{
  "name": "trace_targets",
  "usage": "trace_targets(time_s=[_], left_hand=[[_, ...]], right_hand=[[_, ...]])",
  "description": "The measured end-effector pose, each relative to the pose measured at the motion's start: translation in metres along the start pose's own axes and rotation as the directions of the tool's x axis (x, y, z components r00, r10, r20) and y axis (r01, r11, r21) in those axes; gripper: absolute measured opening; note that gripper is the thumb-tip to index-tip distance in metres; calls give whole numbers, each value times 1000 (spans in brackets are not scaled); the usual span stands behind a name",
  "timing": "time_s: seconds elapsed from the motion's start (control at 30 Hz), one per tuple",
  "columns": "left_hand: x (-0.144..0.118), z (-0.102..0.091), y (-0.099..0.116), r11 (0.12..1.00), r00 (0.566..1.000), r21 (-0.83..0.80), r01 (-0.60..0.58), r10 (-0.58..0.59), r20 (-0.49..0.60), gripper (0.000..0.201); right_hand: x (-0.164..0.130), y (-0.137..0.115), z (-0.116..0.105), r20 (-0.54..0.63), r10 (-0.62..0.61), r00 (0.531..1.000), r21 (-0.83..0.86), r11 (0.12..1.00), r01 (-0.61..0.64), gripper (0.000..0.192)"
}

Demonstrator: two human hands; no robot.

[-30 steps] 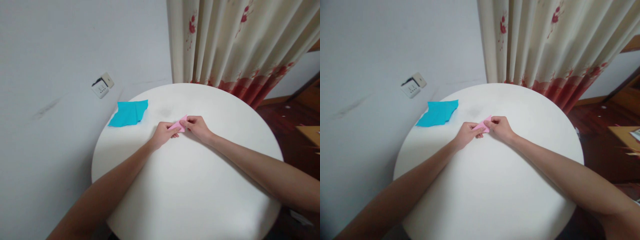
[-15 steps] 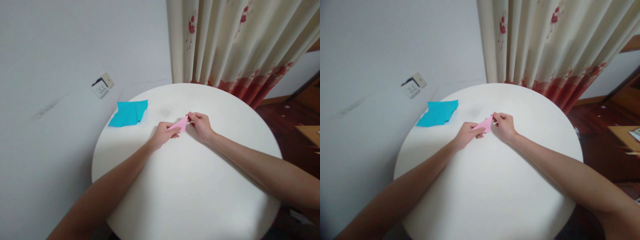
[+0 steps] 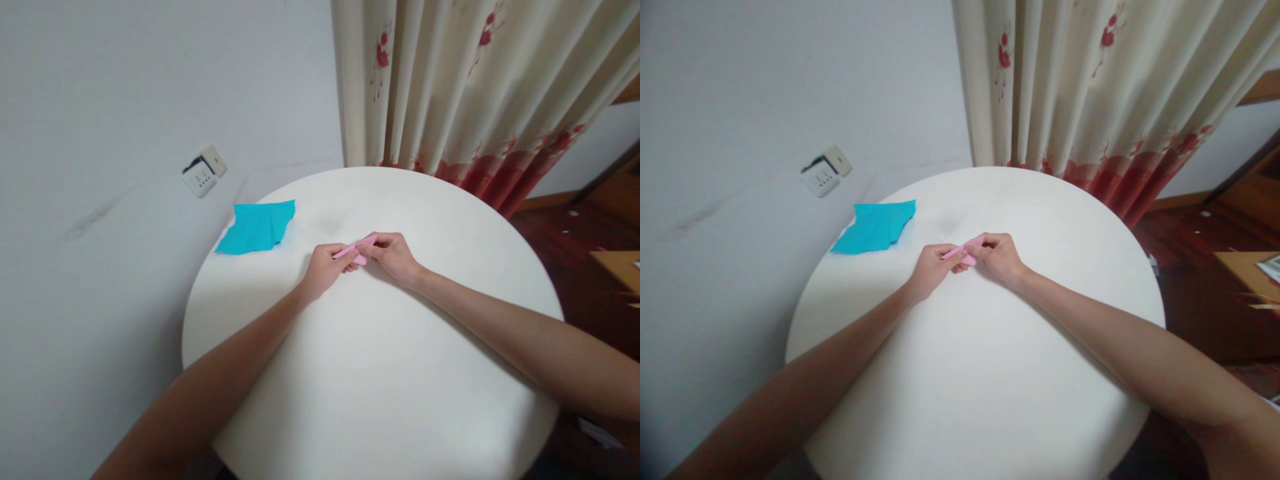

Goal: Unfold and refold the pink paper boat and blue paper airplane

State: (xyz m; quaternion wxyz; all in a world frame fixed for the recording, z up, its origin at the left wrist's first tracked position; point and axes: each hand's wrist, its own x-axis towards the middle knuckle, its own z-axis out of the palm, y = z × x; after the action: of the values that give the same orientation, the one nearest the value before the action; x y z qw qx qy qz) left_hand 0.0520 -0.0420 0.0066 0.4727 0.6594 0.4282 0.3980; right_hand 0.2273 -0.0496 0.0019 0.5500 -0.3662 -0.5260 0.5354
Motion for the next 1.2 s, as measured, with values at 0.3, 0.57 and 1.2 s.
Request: trace_targets(time_s=[0.3, 0.57, 1.2], left_hand=[[1, -1, 1, 999, 995, -3, -48, 48, -90, 39], [2, -2, 0, 994, 989, 36, -108, 111, -100, 33], [6, -1, -8, 999, 972, -22, -39, 33, -231, 38]], right_hand=[[1, -1, 0, 3, -1, 1000, -276, 961, 2, 40], [0, 4, 0, 43, -25, 999, -404, 914, 40, 44], [5, 3, -4, -253, -125, 959, -451, 892, -2, 45]])
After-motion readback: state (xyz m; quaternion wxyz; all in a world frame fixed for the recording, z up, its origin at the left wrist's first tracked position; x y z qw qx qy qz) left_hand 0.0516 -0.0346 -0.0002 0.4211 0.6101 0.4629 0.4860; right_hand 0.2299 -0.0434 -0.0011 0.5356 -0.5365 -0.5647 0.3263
